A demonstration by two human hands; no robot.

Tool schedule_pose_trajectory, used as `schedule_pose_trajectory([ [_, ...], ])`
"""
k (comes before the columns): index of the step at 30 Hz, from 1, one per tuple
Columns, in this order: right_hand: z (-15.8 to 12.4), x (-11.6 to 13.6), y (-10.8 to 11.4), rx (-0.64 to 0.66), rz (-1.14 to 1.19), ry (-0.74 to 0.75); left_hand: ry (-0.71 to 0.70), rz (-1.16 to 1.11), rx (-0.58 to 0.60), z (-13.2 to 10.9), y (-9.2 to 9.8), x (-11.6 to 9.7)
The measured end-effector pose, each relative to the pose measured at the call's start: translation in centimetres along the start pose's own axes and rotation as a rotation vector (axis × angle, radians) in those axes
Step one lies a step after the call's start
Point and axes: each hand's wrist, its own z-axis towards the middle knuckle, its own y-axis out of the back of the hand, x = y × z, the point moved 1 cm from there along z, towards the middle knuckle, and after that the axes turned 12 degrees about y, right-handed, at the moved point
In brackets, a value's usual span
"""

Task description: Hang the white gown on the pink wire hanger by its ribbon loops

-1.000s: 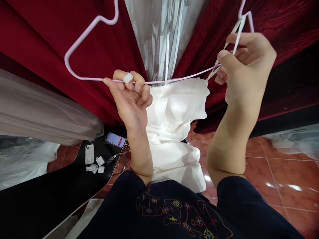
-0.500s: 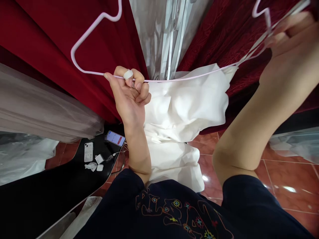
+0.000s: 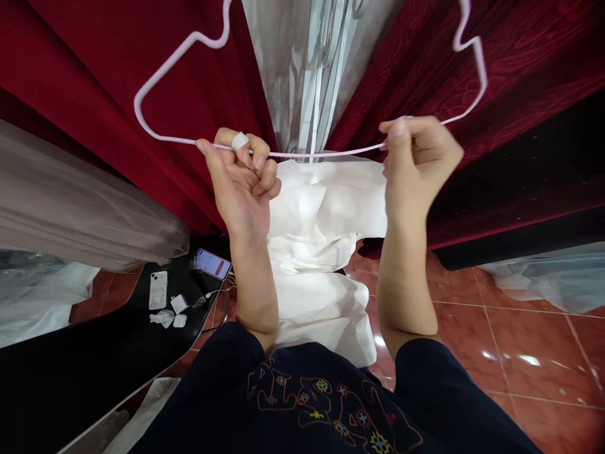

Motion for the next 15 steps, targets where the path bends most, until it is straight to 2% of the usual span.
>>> schedule_pose_trajectory([
  [2,-0.2,-0.5,-0.3,-0.041,0.030,0.017,-0.001,-0.005,0.050,-0.2,0.1,-0.4],
  [4,-0.4,-0.7,-0.6,-0.025,0.050,0.001,-0.017,0.027,0.113,-0.3,0.3,-1.1],
  [6,-0.6,-0.6,-0.8,0.005,0.053,-0.011,-0.102,0.076,0.133,-0.4,0.6,-1.9],
  [8,-0.6,-0.5,-1.0,0.017,0.052,-0.006,-0.245,0.171,0.075,-0.6,1.1,-2.7],
  [12,-0.4,-1.0,-0.4,-0.015,0.012,0.023,-0.510,0.366,-0.142,-0.4,2.4,-3.6],
  [15,-0.1,-1.7,0.4,-0.015,-0.036,0.062,-0.753,0.337,-0.297,0.1,3.2,-4.0],
])
